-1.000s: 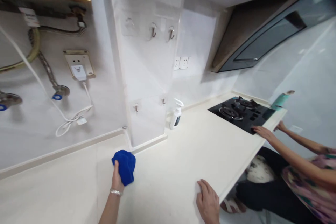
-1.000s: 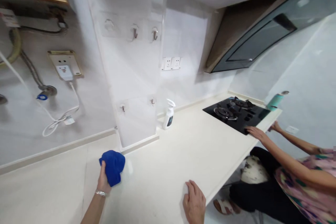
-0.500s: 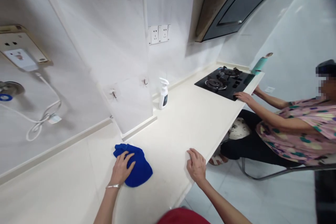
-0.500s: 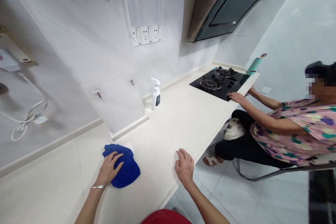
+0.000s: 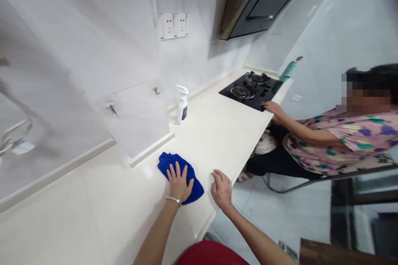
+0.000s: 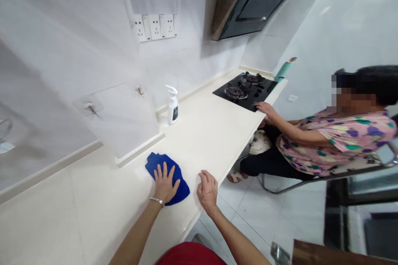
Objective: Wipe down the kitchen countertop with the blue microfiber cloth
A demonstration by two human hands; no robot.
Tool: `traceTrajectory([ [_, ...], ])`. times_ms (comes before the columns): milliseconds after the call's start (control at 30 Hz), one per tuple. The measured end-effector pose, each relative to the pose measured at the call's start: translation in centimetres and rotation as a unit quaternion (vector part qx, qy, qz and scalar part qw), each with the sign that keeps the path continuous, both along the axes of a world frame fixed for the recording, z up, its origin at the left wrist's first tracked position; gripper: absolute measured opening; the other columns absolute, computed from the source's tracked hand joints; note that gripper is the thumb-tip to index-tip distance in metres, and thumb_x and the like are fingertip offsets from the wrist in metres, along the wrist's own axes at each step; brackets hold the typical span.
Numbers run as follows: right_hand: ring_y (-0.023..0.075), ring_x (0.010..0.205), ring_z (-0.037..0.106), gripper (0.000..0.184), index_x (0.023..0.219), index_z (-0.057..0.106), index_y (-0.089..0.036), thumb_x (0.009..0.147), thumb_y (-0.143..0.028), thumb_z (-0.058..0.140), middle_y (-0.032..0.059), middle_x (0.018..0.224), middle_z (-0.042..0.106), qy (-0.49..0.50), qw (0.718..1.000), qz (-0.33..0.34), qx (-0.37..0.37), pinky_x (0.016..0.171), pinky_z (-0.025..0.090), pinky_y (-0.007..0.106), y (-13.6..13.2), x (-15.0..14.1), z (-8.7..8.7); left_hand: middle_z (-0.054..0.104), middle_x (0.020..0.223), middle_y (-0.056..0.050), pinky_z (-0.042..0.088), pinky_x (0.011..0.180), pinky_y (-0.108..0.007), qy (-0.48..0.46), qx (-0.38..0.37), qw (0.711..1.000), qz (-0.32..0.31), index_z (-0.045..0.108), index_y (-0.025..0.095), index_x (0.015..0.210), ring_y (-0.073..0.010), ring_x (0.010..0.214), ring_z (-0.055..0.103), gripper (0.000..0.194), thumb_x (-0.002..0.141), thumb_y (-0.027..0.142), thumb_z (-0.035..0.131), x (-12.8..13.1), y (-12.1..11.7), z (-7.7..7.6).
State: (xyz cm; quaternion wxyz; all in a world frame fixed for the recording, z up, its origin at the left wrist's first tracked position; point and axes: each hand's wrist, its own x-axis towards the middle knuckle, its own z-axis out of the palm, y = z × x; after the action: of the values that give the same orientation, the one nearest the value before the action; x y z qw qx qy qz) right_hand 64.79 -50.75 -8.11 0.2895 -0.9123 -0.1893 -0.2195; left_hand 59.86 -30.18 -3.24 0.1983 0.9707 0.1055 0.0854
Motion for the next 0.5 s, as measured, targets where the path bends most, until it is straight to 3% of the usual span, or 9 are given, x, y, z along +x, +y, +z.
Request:
traceTrajectory([
  [100, 0.0221, 0.124, 0.05, 0.044, 0.118, 0.061, -0.02, 0.081, -0.006, 0.041, 0.0089, 0.128, 0.061, -0.003, 1.0, 0.002, 0.018, 0.107, 0.038, 0.043, -0.1, 0.2, -0.2, 0.019, 0.164, -0.025, 0.01, 0.119, -0.075, -0.007, -0.015, 0.999, -0.031, 0.047, 0.014, 0.148, -0.0537, 0.15, 0.005, 0.068, 0.087, 0.038, 0.062, 2.5, -4.9, -0.4],
  [200, 0.0222, 0.124, 0.051, 0.044, 0.122, 0.06, -0.018, 0.084, -0.008, 0.04, 0.0099, 0.129, 0.061, -0.005, 1.0, 0.0, 0.021, 0.107, 0.038, 0.042, -0.2, 0.4, -0.4, 0.02, 0.165, -0.021, 0.012, 0.119, -0.075, -0.03, -0.021, 0.996, -0.078, 0.048, 0.019, 0.149, -0.0515, 0.151, 0.008, 0.066, 0.087, 0.038, 0.061, 2.9, -7.1, -0.8],
  [267, 0.0228, 0.124, 0.051, 0.045, 0.123, 0.06, -0.019, 0.083, -0.008, 0.041, 0.0098, 0.13, 0.061, -0.002, 1.0, 0.004, 0.019, 0.107, 0.038, 0.043, -0.3, 0.4, -0.4, 0.02, 0.166, -0.017, 0.016, 0.12, -0.074, -0.047, -0.015, 0.994, -0.093, 0.049, 0.024, 0.148, -0.0492, 0.151, 0.011, 0.063, 0.088, 0.038, 0.061, 2.0, -6.8, -1.0],
  [367, 0.0239, 0.125, 0.05, 0.046, 0.121, 0.06, -0.019, 0.081, -0.008, 0.042, 0.0096, 0.132, 0.06, 0.006, 1.0, 0.013, 0.01, 0.107, 0.037, 0.044, -0.6, 0.1, -0.5, 0.022, 0.166, -0.013, 0.02, 0.122, -0.07, -0.055, -0.003, 0.995, -0.086, 0.052, 0.027, 0.145, -0.0459, 0.152, 0.011, 0.059, 0.088, 0.037, 0.061, -1.0, -4.5, -1.0],
  [500, 0.0249, 0.124, 0.051, 0.042, 0.12, 0.06, -0.019, 0.082, -0.012, 0.043, 0.0101, 0.133, 0.06, 0.007, 1.0, 0.015, 0.006, 0.107, 0.035, 0.045, -1.3, -0.2, -0.9, 0.023, 0.166, -0.01, 0.021, 0.124, -0.064, -0.024, 0.019, 0.999, 0.011, 0.056, 0.027, 0.142, -0.0413, 0.154, 0.011, 0.054, 0.088, 0.029, 0.059, -7.3, -0.3, -0.3],
])
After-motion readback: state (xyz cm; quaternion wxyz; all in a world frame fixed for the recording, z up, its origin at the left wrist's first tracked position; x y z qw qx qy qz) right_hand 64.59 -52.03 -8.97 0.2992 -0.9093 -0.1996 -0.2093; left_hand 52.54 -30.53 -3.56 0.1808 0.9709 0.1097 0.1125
